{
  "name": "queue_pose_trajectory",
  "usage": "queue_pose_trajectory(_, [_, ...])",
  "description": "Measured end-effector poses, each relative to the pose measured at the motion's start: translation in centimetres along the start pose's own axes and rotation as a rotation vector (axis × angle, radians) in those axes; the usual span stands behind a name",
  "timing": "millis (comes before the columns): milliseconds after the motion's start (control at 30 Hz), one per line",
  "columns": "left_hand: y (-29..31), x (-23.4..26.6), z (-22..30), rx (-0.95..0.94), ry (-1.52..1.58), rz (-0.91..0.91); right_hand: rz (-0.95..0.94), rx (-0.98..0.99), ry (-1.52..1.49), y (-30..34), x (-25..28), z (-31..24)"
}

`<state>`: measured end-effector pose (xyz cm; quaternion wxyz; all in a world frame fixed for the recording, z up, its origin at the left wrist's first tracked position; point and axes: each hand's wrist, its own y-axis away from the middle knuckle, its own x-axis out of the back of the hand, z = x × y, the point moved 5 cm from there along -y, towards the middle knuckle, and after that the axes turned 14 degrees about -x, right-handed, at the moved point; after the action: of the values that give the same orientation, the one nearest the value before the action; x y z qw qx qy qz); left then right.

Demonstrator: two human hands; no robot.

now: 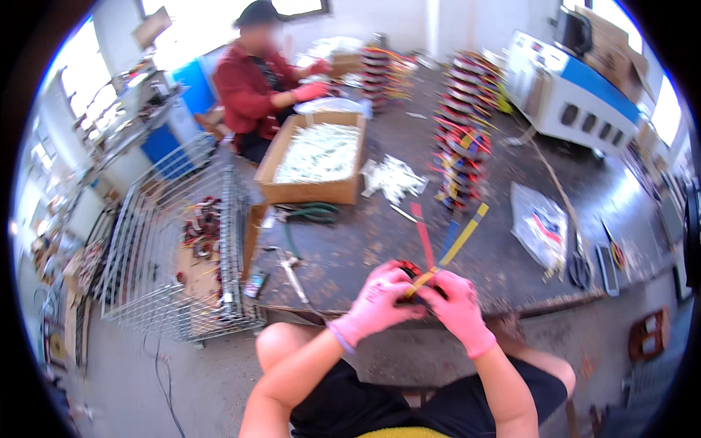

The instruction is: The person inserts colored wires into the slots of a motor stator, fits white insulation sleeves onto the wire ends, and uses scissors to trim a wire.

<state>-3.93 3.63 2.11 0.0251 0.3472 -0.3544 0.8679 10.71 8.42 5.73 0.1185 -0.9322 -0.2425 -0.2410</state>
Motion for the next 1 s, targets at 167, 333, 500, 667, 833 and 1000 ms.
queue_pose_trajectory(167, [1.1,-1.5,-1.4,0.019,-0.054,-0.019,0.094,-0.033,-0.166,0.3,-0.9,1.5])
queue_pose_trajectory(333, [2.0,-0.9,-1.5,-0.044,-0.115,0.04,0.083,0.019,-0.206,1.0,-1.9,0.6])
queue_pose_trajectory(500, [1.0,-1.4,-1.7,-0.131,-0.075,-0.068,0.081,0.017,-0.144,1.1,-0.4,0.9])
queue_pose_trajectory(667, [-0.2,-0.6,0.2,-0.063,-0.074,-0.017,-0.035,-0.117,-0.15,0.8,-0.1,1.9])
queue_pose_trajectory(833, [0.6,-2.0,-0.5,-0.05,0.006,-0.014,-0.041,-0.069,-0.134,1.0,-0.6,-0.1])
queue_pose_trajectory(1000, [1.0,-2.6,0.1,-0.003,-0.039,0.076,0.07,-0.014,-0.097,1.5,-0.4,0.8])
